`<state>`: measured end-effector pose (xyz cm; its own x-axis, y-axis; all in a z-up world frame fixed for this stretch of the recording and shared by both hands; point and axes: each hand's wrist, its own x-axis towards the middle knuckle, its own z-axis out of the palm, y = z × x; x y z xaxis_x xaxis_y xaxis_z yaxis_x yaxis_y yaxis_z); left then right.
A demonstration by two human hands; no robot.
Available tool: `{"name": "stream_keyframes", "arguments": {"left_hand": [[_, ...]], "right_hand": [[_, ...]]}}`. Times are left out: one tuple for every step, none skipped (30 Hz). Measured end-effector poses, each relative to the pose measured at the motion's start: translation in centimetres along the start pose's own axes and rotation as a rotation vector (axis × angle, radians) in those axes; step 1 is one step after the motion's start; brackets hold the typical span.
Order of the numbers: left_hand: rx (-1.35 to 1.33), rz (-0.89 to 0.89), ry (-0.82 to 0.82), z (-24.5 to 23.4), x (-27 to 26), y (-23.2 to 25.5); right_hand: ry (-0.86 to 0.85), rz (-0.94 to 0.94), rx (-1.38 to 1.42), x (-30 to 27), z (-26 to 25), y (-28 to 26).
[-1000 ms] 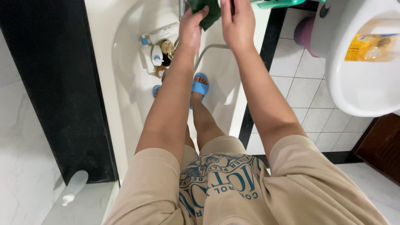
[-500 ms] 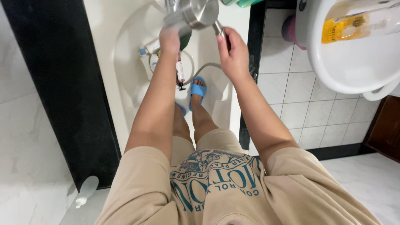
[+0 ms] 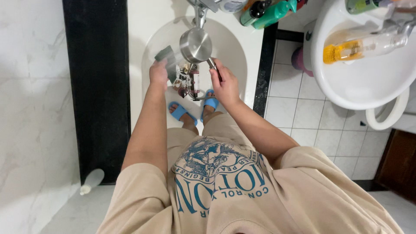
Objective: The person cleans the bathroom wall and ledge with a sponge, then rinses the area and several bottles with water from a handheld showerhead.
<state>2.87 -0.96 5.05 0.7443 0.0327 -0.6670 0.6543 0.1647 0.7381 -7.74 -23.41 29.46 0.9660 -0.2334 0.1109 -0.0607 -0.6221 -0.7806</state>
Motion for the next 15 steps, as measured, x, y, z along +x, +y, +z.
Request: {"name": "stream_keyframes", "arguments": {"left_hand": [[-0.148, -0.066, -0.037, -0.4, -1.0, 0.9], [-0.296, -0.13, -0.078, -0.8, -1.8, 1.6], [-0.309, -0.126, -0.069, -1.3, -2.4, 1.9], [-0.402, -0.157, -0.059, -1.7, -2.9, 2.2], [-0.495, -0.187, -0.049, -2.2, -3.1, 2.2], [-0.503, -0.181, -0.042, -2.7, -3.3, 2.0], [-0.476, -0.155, -0.037, -3.1, -3.4, 1.7], [-0.452, -0.13, -0.035, -3.2, -3.2, 1.4], [-0.463, -0.125, -0.03, -3.1, -2.7, 1.5], [-0.503, -0.121, -0.009, -3.2, -2.5, 1.3], [-0.542, -0.116, 0.012, -3.3, -2.5, 0.9], [-0.543, -0.121, 0.017, -3.4, -2.5, 0.6], [-0.431, -0.122, 0.054, -3.5, -2.4, 0.4], [-0.318, -0.121, 0.09, -3.7, -2.2, 0.3], [-0.319, -0.123, 0.095, -4.0, -2.2, 0.2]], "right_hand": [[0.001, -0.037, -0.007, 0.0, 0.2, -0.3], [0.005, -0.074, -0.015, 0.0, 0.4, -0.7], [-0.007, -0.086, -0.014, 0.2, 0.4, -1.0], [-0.051, -0.095, -0.072, 0.7, 0.4, -1.2], [-0.096, -0.104, -0.13, 0.9, 0.3, -1.4], [-0.103, -0.114, -0.128, 0.7, 0.4, -1.7], [-0.07, -0.137, -0.08, 0.4, 0.6, -2.0], [-0.037, -0.16, -0.036, 0.4, 0.5, -2.2], [-0.045, -0.17, -0.038, 0.9, 0.6, -2.3], [-0.086, -0.164, -0.075, 1.1, 0.7, -2.4], [-0.127, -0.158, -0.112, 1.1, 0.7, -2.5], [-0.133, -0.155, -0.112, 0.8, 1.0, -2.6], [-0.116, -0.143, -0.062, 0.6, 1.2, -2.7], [-0.097, -0.133, -0.01, 0.5, 1.4, -2.9], [-0.102, -0.132, -0.008, 0.5, 1.6, -3.0]]}}
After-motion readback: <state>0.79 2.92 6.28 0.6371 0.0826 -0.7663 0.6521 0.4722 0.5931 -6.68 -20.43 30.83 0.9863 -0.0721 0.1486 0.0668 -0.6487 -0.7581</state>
